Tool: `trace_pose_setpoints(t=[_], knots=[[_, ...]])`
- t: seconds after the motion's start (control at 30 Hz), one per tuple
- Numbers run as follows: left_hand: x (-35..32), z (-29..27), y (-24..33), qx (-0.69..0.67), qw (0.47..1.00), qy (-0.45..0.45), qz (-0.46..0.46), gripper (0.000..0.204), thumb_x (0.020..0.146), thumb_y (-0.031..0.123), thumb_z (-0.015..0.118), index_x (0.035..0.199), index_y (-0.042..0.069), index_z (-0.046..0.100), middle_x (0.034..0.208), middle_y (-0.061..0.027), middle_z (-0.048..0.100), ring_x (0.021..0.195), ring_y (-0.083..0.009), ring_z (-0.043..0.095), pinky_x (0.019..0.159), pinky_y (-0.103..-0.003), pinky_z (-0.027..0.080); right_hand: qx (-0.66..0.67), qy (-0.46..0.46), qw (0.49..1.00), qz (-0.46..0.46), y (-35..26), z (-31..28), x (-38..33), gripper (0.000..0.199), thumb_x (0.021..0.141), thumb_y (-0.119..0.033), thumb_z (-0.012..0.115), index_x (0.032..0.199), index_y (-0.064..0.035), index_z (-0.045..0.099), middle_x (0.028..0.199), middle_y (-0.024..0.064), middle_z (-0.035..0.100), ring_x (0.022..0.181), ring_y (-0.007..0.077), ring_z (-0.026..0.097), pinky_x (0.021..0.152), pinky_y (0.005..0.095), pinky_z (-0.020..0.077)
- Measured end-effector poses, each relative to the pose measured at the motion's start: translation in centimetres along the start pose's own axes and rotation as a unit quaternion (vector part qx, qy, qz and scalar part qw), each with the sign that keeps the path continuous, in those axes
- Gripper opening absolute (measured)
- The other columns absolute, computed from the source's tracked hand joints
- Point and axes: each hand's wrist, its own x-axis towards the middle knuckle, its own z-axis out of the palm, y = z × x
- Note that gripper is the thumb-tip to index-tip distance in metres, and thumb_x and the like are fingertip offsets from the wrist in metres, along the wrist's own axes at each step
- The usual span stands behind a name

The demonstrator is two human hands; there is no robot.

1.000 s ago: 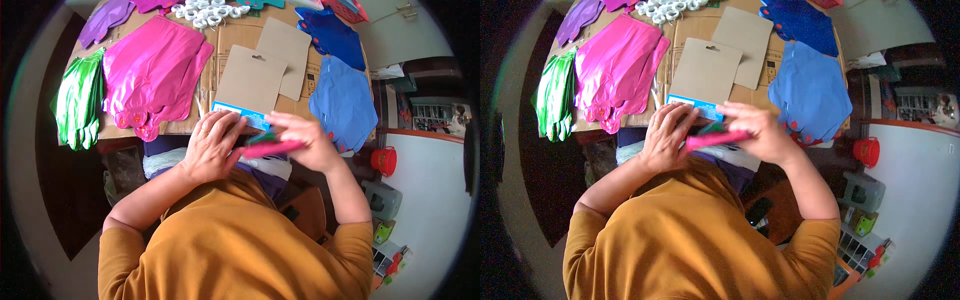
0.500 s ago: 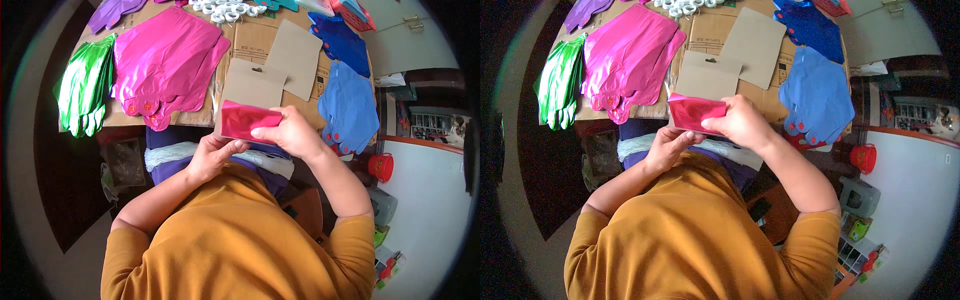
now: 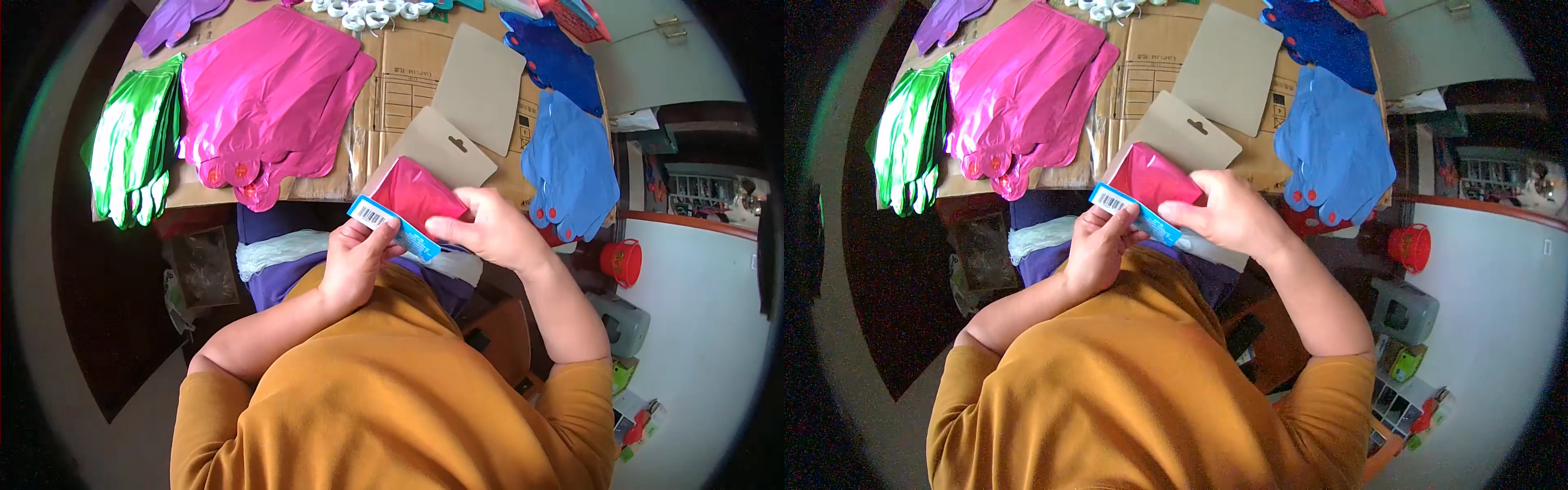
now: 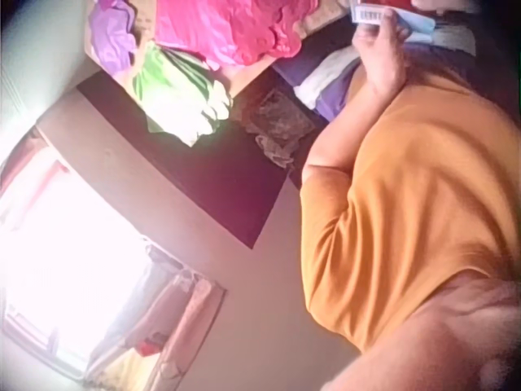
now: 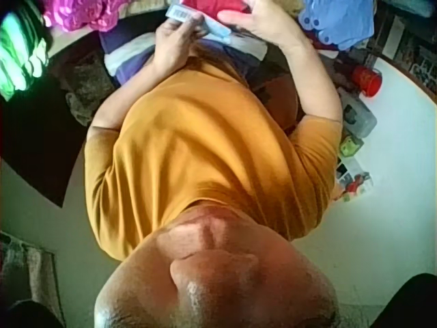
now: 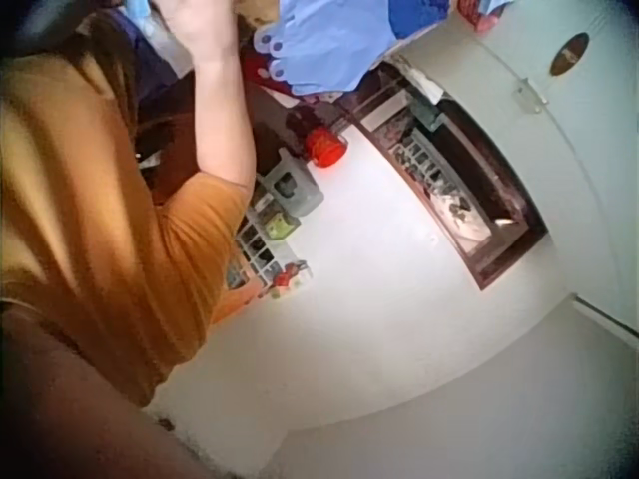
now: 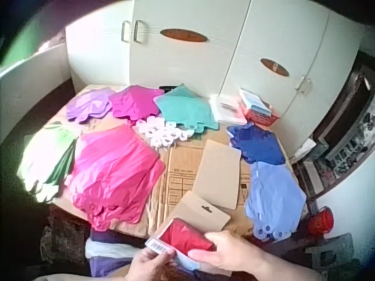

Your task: Folding colored foil sheets and placing them into cardboard packaging inserts.

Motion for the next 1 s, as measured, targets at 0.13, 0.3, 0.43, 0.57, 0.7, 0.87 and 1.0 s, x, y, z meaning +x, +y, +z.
trace_pose_setpoints(t=[0.13, 0.3, 0.43, 0.57, 0.7, 0.87, 1.0], knots=[[0.1, 0.1, -0.2, 0.044, 0.999, 0.009, 0.023, 0.007, 0.095, 0.014, 0.061, 0.096, 0.008, 0.065, 0.088, 0.0018, 0.067, 0.076, -0.0060, 0.062, 0.066, -0.024, 0.055, -0.234, 0.251, 0.924, -0.169, -0.5, 0.2, 0.0, 0.022, 0.087, -0.018, 0.070, 0.098, 0.0001, 0.063, 0.075, 0.0122, 0.067, 0.063, 0.0173, 0.065, 0.059, 0.0305, 0.0505], [-0.4, 0.7, 0.1, -0.025, 0.999, -0.019, -0.021, 0.008, 0.097, 0.017, 0.060, 0.100, 0.010, 0.063, 0.090, 0.0020, 0.066, 0.076, -0.0067, 0.062, 0.068, -0.026, 0.056, -0.239, 0.188, 0.934, -0.190, 0.5, 0.4, 1.1, 0.015, 0.086, -0.012, 0.067, 0.090, 0.0000, 0.061, 0.073, 0.0153, 0.065, 0.065, 0.0275, 0.066, 0.059, 0.0352, 0.0501], [-0.3, 0.5, 0.0, -0.008, 1.000, -0.010, -0.029, 0.008, 0.097, 0.016, 0.059, 0.099, 0.008, 0.060, 0.087, -0.0006, 0.066, 0.075, -0.0116, 0.064, 0.067, -0.030, 0.056, -0.285, 0.176, 0.921, -0.198, 0.8, 0.4, 1.0, 0.017, 0.085, -0.014, 0.069, 0.095, -0.0022, 0.062, 0.072, 0.0133, 0.065, 0.063, 0.0262, 0.064, 0.058, 0.0359, 0.0490], [0.0, 0.6, -0.2, 0.059, 0.998, -0.007, 0.032, 0.009, 0.098, 0.015, 0.058, 0.100, 0.006, 0.060, 0.089, -0.0009, 0.066, 0.076, -0.0093, 0.063, 0.069, -0.028, 0.055, -0.314, 0.157, 0.912, -0.210, -1.9, -1.7, 1.1, 0.024, 0.083, -0.015, 0.070, 0.103, -0.0048, 0.062, 0.072, 0.0097, 0.062, 0.064, 0.0242, 0.061, 0.059, 0.0354, 0.0478], [0.2, 0.3, -0.4, 0.089, 0.993, -0.028, 0.066, 0.011, 0.098, 0.014, 0.058, 0.101, 0.004, 0.061, 0.091, -0.0011, 0.067, 0.078, -0.0078, 0.062, 0.070, -0.027, 0.054, -0.224, -0.095, 0.939, -0.242, -4.4, -4.6, 4.6, 0.033, 0.081, -0.012, 0.068, 0.113, -0.0074, 0.063, 0.070, 0.0072, 0.057, 0.066, 0.0213, 0.056, 0.062, 0.0350, 0.0457], [0.6, 0.1, -0.4, 0.122, 0.989, -0.046, 0.070, 0.014, 0.098, 0.014, 0.058, 0.105, 0.003, 0.063, 0.095, -0.0006, 0.067, 0.081, -0.0071, 0.062, 0.072, -0.025, 0.053, -0.288, -0.293, 0.899, -0.149, -6.7, -5.2, 7.9, 0.022, 0.081, -0.012, 0.067, 0.099, -0.0028, 0.059, 0.070, 0.0061, 0.057, 0.066, 0.0163, 0.056, 0.062, 0.0354, 0.0453], [0.3, -0.1, -0.3, 0.122, 0.990, -0.045, 0.048, 0.019, 0.098, 0.013, 0.058, 0.113, 0.003, 0.063, 0.098, -0.0001, 0.067, 0.083, -0.0059, 0.061, 0.072, -0.024, 0.052, -0.342, -0.349, 0.873, -0.004, -8.0, -4.5, 9.6, 0.021, 0.080, -0.012, 0.068, 0.096, -0.0009, 0.060, 0.072, 0.0112, 0.062, 0.063, 0.0213, 0.062, 0.058, 0.0388, 0.0482]])
